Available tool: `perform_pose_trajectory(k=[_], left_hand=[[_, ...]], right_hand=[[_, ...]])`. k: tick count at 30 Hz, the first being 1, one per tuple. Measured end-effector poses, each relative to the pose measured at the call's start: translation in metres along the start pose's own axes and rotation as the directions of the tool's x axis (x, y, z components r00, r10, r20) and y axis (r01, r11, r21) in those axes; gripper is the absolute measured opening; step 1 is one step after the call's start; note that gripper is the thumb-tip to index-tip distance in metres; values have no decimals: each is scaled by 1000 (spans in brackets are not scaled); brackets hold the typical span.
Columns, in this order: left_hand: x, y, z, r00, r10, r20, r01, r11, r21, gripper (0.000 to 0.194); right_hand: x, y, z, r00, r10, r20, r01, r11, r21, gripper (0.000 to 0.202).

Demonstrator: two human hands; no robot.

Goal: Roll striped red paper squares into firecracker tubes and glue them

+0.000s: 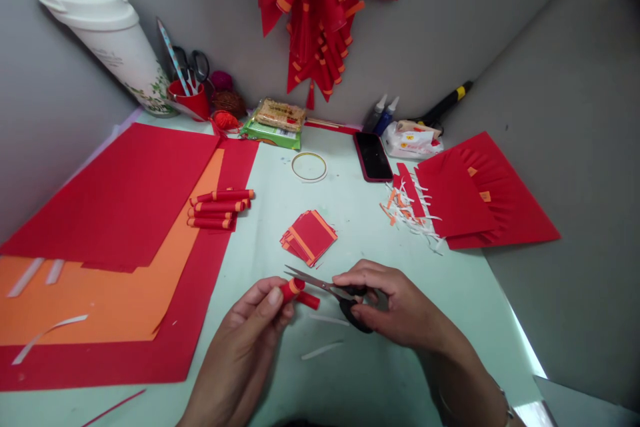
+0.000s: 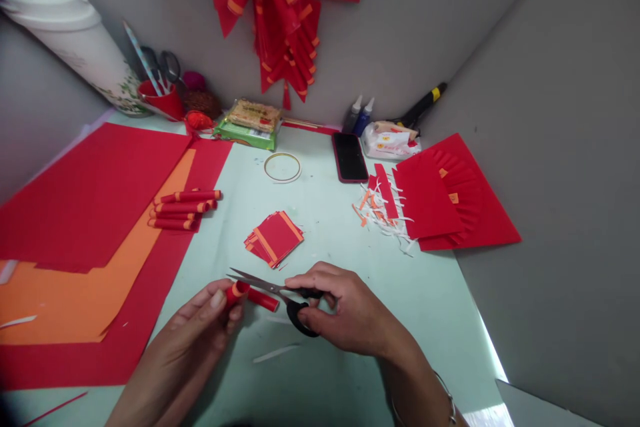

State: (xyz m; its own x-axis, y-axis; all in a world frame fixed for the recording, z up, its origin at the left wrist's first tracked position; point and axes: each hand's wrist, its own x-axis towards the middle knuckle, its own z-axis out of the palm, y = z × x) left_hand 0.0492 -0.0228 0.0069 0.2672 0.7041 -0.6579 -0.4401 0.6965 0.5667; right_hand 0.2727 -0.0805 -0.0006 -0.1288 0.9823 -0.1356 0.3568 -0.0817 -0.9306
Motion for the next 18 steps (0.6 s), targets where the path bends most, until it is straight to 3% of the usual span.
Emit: perform_pose_trajectory(k=[18], left_hand=[[-3,2,1,999,-20,-29,19,1000,-19,33]], right_hand=[[0,-1,3,999,-6,-48,7,1000,30,43]])
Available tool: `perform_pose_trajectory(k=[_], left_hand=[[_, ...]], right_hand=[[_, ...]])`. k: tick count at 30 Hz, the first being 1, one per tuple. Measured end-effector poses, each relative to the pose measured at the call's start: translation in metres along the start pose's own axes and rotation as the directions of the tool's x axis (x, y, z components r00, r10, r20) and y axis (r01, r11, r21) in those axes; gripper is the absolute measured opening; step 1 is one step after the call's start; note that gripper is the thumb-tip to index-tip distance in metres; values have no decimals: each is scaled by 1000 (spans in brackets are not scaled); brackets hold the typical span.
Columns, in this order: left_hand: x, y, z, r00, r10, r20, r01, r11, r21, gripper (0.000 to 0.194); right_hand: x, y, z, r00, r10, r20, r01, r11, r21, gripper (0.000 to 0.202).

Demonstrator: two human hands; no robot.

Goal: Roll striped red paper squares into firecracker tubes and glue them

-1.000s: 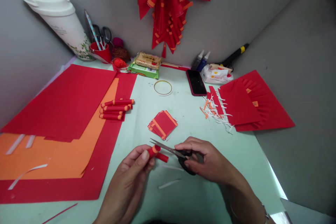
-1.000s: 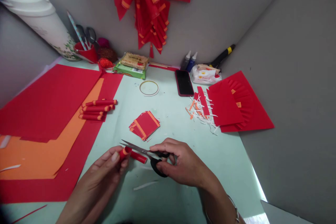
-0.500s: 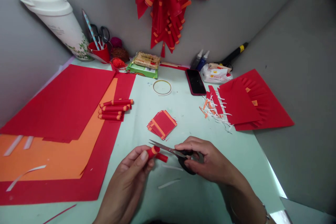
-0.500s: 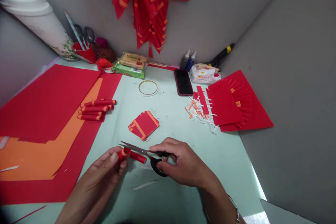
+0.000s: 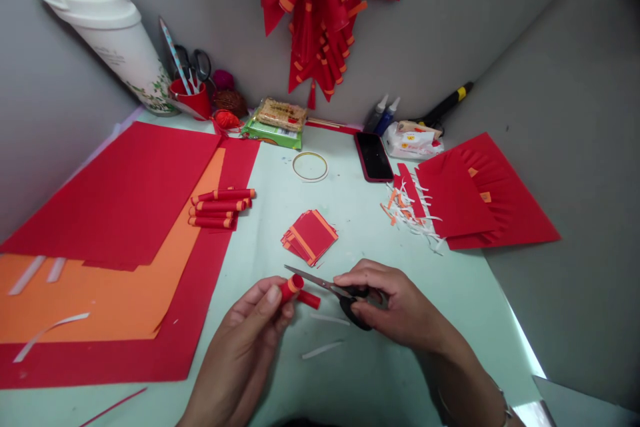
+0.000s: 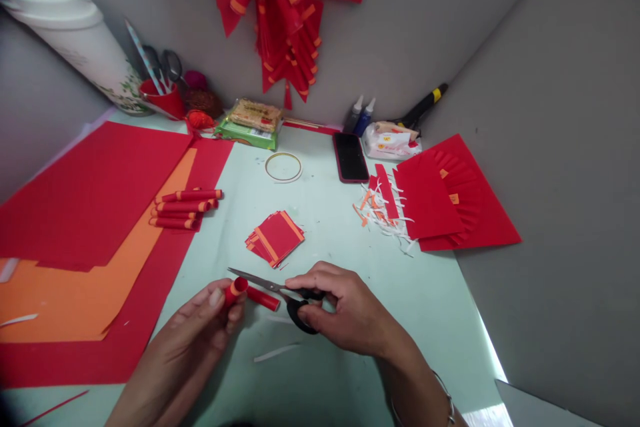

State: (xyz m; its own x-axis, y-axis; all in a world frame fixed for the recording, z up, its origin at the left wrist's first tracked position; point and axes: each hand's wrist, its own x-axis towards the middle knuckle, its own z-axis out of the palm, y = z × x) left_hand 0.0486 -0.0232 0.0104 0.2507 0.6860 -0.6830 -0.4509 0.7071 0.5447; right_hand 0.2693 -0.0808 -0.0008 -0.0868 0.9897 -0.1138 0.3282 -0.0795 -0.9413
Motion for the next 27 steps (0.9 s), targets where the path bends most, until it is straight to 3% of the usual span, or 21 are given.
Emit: perform_pose_trajectory(k=[7,12,17,27], left_hand=[[0,2,2,999,2,-34,-2,1000,-3,38],[1,2,3,999,4,-36,-5,1000,-21,38],[2,0,3,998,0,-55,-2,1000,-31,39],[2,-2,0,1000,-18,24,18,1000,14,34]], right_hand=[[-1,1,-4,999,52,-12,-51,997,57,53],[-2,7,-2,995,88,42,-92,989,116,59],[1,1,-1,994,-15,111,16,1000,-13,56],[1,-3,6,983,-99,154,98,995,18,54]])
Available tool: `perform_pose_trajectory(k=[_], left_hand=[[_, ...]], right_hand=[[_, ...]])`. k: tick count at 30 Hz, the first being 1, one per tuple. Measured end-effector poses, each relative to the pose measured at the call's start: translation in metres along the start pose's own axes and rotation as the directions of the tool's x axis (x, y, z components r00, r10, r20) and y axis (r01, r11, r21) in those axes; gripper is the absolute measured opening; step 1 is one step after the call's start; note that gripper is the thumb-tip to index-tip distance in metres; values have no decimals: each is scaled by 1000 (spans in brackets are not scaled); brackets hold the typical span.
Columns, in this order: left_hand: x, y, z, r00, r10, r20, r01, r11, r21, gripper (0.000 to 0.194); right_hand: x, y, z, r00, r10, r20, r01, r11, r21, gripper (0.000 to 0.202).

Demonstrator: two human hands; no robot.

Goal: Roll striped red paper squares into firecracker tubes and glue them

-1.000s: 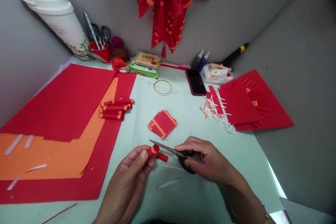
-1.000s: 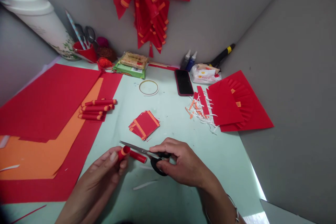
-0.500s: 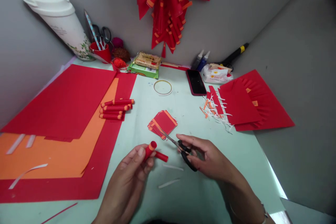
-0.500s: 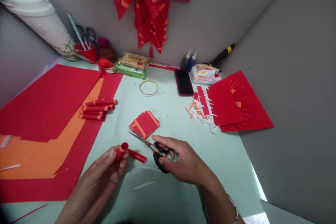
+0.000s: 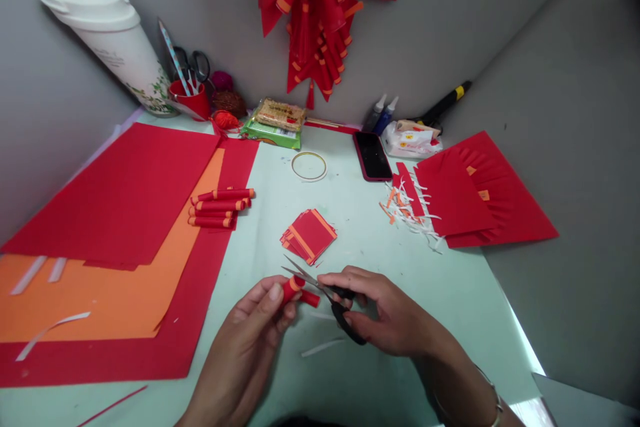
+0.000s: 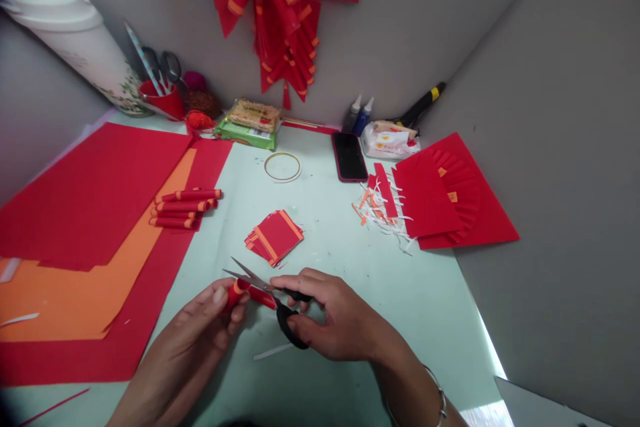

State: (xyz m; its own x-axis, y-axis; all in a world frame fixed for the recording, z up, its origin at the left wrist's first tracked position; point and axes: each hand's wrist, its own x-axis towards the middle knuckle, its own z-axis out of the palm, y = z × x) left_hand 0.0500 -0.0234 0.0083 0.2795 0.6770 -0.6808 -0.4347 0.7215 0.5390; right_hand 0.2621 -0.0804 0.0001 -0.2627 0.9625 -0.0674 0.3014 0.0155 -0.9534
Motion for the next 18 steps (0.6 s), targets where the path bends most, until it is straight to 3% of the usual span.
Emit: perform_pose_trajectory(k=[18], left_hand=[[0,0,-3,999,32,17,-33,998,44,32]], right_hand=[[-3,-2,1,998,-21,-55,19,998,-52,52]])
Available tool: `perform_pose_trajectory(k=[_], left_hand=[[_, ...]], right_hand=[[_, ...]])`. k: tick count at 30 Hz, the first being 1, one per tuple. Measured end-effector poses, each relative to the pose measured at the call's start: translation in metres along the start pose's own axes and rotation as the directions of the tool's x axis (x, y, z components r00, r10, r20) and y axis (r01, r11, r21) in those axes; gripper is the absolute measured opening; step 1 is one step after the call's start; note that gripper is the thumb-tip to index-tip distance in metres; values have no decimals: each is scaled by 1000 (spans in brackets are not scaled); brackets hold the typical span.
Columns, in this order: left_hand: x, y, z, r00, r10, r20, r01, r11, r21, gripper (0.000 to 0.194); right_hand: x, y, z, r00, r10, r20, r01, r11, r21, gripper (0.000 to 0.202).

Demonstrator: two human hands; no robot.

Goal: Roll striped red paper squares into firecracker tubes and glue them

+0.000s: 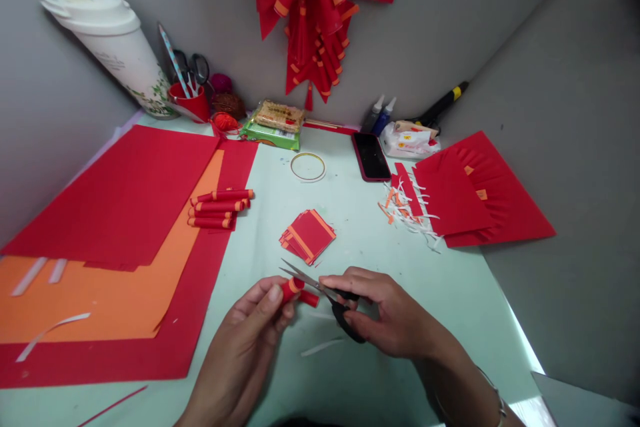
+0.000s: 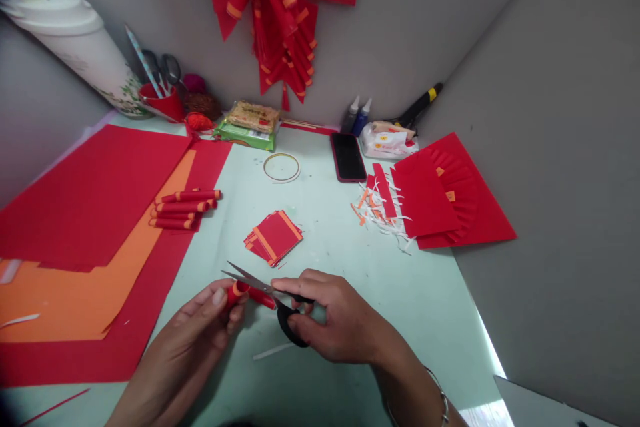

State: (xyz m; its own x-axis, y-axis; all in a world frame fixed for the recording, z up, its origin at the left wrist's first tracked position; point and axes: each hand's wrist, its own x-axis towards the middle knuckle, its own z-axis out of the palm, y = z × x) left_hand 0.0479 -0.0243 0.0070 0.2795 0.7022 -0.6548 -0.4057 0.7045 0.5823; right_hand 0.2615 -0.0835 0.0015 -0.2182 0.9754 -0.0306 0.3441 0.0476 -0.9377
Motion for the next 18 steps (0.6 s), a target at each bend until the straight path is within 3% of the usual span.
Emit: perform_pose_trajectory(k=[18], left_hand=[[-1,2,1,1000,-8,19,8,1000,-13,28]], right_hand=[[3,-1,1,1000,15,-3,-15,1000,-9,54]])
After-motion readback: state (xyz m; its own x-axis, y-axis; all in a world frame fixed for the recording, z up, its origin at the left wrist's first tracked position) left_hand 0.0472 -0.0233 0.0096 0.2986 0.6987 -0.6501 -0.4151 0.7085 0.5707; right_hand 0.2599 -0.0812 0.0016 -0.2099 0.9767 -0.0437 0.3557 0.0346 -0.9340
